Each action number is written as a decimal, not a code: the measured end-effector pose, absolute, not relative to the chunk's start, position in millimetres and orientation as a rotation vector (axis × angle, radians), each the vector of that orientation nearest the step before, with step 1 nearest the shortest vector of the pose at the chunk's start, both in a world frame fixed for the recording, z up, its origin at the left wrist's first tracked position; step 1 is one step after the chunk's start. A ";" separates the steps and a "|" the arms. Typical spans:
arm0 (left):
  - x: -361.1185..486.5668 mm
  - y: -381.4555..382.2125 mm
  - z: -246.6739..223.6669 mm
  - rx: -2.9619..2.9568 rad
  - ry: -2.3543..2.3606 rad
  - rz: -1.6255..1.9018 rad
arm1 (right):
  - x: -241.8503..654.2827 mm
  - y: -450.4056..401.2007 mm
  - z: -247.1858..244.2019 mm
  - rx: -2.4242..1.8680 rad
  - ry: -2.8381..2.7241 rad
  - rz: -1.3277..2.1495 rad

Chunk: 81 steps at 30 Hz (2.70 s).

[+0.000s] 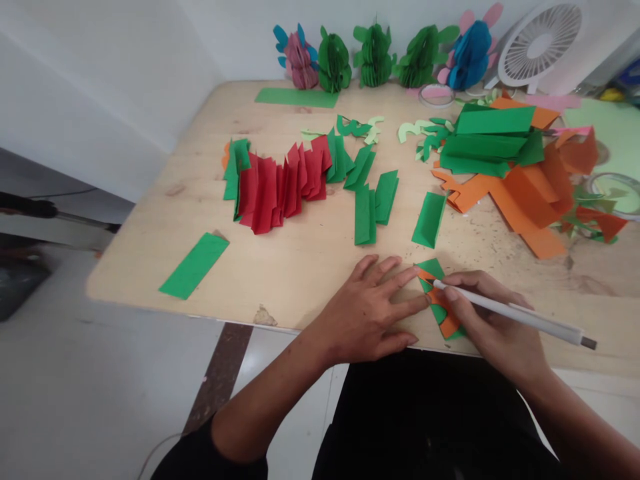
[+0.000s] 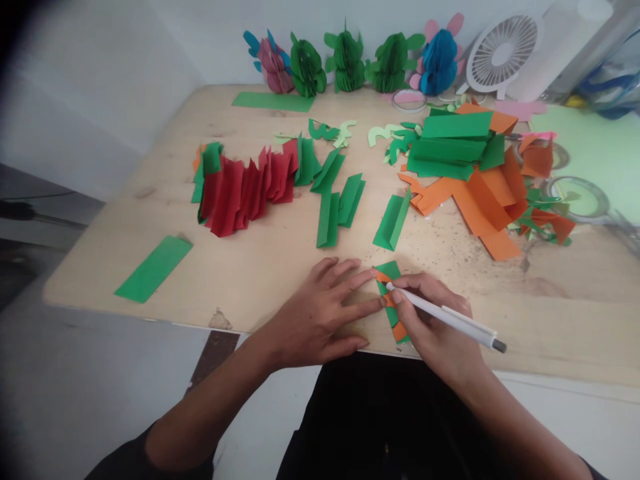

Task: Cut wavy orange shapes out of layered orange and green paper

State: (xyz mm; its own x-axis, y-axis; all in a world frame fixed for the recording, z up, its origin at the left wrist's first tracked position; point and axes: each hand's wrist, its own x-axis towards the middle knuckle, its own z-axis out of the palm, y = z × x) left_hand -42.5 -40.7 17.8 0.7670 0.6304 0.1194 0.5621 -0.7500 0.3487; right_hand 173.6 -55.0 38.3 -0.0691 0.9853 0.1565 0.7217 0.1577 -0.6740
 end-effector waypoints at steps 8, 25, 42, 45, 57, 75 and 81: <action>-43.1 -41.4 17.9 2.676 0.923 0.344 | 170.4 -53.2 36.6 -1.578 -1.930 0.521; -42.8 -40.6 19.6 2.676 0.920 0.346 | 170.1 -57.2 38.1 -1.593 -1.925 0.544; -42.9 -39.7 18.0 2.663 0.924 0.352 | 176.7 -63.8 37.5 -1.605 -1.948 0.504; -42.7 -39.6 17.9 2.657 0.921 0.354 | 177.2 -64.4 38.6 -1.612 -1.938 0.512; -42.3 -40.5 17.7 2.662 0.919 0.362 | 179.1 -67.9 39.4 -1.620 -1.929 0.492; -42.7 -41.1 16.6 2.683 0.923 0.366 | 180.5 -70.4 35.6 -1.596 -1.948 0.465; -42.8 -40.6 16.7 2.671 0.923 0.366 | 182.2 -72.1 34.0 -1.597 -1.932 0.474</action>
State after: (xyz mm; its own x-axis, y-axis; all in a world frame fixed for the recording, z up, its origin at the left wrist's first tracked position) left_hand -42.8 -40.6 16.7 0.7623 0.6314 0.1424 0.5574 -0.7522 0.3514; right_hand 182.2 -72.1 34.0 -0.1133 0.9714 0.2086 0.7647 0.2193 -0.6059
